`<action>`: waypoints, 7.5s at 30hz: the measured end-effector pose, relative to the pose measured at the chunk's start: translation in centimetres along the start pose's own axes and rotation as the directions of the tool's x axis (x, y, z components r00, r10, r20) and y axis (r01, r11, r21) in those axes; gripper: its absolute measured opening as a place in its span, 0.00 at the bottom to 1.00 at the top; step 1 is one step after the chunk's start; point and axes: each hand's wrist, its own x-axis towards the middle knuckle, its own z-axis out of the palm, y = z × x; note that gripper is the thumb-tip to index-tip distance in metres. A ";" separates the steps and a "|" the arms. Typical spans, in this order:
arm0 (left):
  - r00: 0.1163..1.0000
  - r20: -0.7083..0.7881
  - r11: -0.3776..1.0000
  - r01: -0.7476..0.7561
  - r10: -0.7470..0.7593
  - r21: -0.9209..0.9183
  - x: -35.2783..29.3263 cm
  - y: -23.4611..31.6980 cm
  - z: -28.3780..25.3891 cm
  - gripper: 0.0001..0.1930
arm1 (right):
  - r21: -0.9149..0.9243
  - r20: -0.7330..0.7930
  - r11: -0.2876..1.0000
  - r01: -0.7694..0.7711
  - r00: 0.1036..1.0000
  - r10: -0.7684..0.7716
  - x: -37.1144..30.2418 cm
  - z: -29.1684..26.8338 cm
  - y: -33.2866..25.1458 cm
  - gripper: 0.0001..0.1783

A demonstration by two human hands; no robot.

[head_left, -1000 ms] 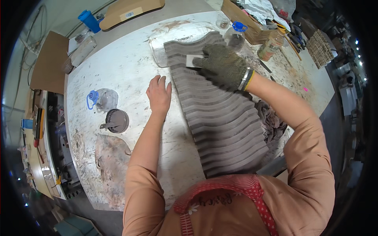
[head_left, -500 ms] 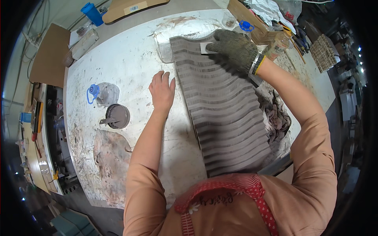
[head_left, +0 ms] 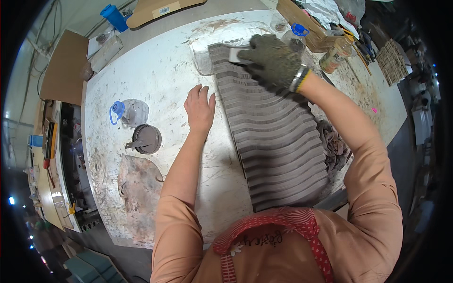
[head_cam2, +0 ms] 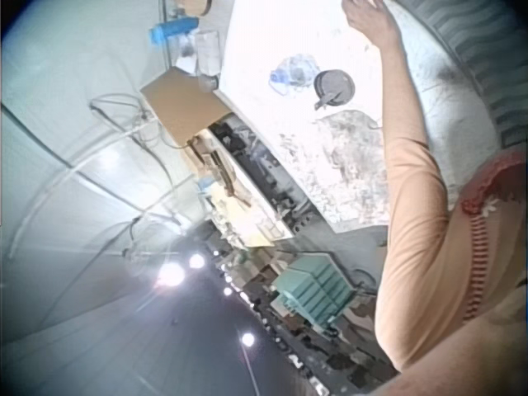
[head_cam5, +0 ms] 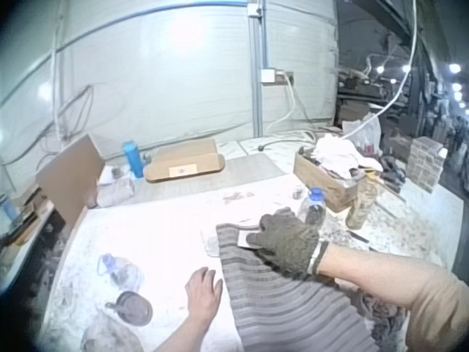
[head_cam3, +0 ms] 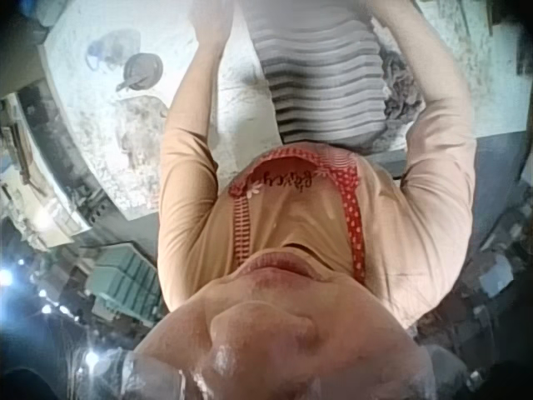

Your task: The person sands the surface and edges of a stack of grooved wood panels with a sanding block and then wipes the top panel with a cloth.

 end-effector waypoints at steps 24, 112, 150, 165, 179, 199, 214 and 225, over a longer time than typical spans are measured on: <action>1.000 0.024 0.999 0.013 -0.014 0.045 0.0 0.0 0.1 0.20 | 0.084 -0.016 0.992 0.092 0.996 -0.091 -3.9 -1.0 -2.9 0.17; 1.000 0.016 0.999 -0.011 0.010 0.042 0.2 -0.6 0.3 0.18 | 0.076 -0.051 0.986 -0.147 0.987 0.151 -8.7 -6.5 5.3 0.28; 1.000 0.026 0.997 -0.019 0.017 0.078 0.0 0.2 -0.1 0.20 | 0.335 0.128 0.907 -0.254 0.966 0.223 -6.7 0.1 -5.4 0.33; 0.998 0.027 0.997 -0.050 0.049 0.059 -0.1 -0.4 0.8 0.21 | 0.694 0.052 0.565 -0.446 0.814 0.579 -11.4 -4.1 -4.5 0.29; 1.000 0.001 0.999 -0.008 0.008 -0.041 0.0 -0.4 0.7 0.20 | -0.105 0.093 0.994 0.043 0.995 -0.033 -1.0 -3.3 -7.6 0.15; 1.000 -0.013 1.000 -0.028 0.027 -0.006 -0.2 -0.5 1.0 0.20 | 0.234 -0.030 0.951 -0.200 0.977 0.213 -6.2 -4.2 -5.5 0.23; 1.000 0.020 1.000 -0.007 0.007 0.005 -0.2 -0.4 0.9 0.20 | 0.092 0.006 0.980 0.174 0.985 -0.175 -7.7 -4.1 -8.2 0.23; 1.000 -0.015 1.000 -0.019 0.019 0.008 -0.1 -0.5 1.0 0.19 | 0.764 0.645 -0.293 -0.574 0.676 0.357 -10.0 -3.5 -8.2 0.23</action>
